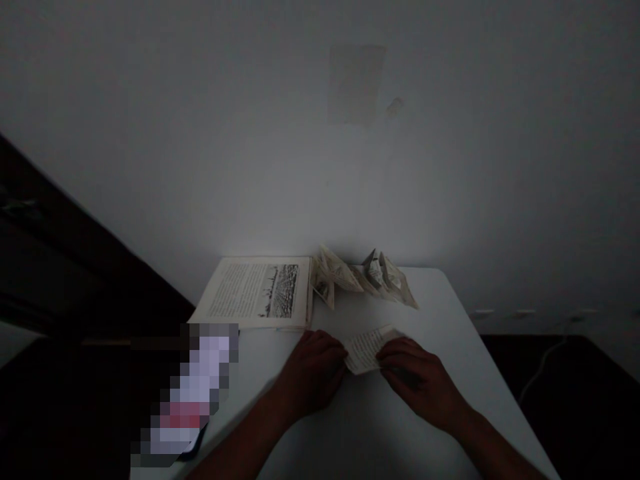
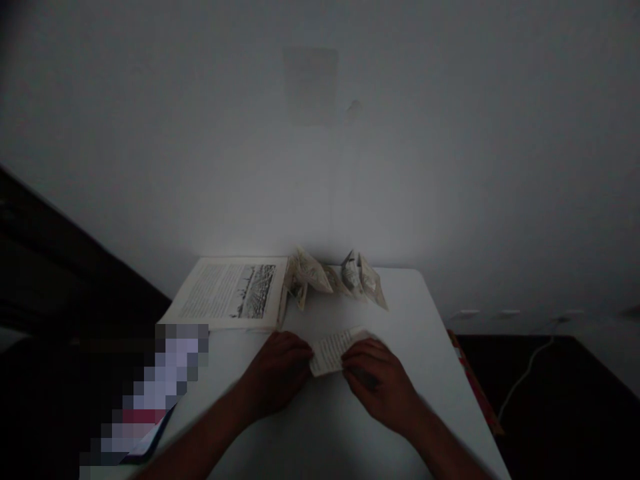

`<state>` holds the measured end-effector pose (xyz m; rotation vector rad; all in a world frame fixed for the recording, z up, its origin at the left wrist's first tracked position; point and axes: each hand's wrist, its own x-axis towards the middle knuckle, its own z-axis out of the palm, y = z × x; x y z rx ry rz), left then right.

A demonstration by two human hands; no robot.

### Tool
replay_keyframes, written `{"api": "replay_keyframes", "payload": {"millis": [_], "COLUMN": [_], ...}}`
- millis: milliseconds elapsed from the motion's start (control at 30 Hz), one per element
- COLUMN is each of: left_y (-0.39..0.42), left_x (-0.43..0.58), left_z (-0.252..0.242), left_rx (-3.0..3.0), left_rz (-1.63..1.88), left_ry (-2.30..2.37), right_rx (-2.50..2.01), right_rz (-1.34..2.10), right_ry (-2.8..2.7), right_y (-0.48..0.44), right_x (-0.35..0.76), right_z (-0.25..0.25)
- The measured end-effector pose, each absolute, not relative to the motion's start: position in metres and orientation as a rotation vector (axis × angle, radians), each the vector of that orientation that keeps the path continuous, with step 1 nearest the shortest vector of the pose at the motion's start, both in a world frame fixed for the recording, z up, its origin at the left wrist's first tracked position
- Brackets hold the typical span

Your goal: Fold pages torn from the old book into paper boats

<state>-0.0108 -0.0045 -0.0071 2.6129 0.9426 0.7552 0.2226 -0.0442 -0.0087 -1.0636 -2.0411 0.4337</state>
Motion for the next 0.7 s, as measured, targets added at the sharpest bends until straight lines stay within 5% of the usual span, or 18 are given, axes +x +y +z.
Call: {"api": "replay_keyframes", "payload": {"millis": [367, 700], "left_y": [-0.001, 0.000], "left_x": [-0.013, -0.015], "left_z": [-0.017, -0.011], "left_rx": [2.509, 2.281], "left_rz": [0.899, 0.815], "left_ry": [1.036, 1.266], "right_rx": [-1.070, -0.946], "right_rz": [-0.109, -0.115], "right_ry": [-2.162, -2.302], "right_y": [-0.058, -0.060], "right_x": [0.223, 0.220], "right_z": [-0.008, -0.007]}}
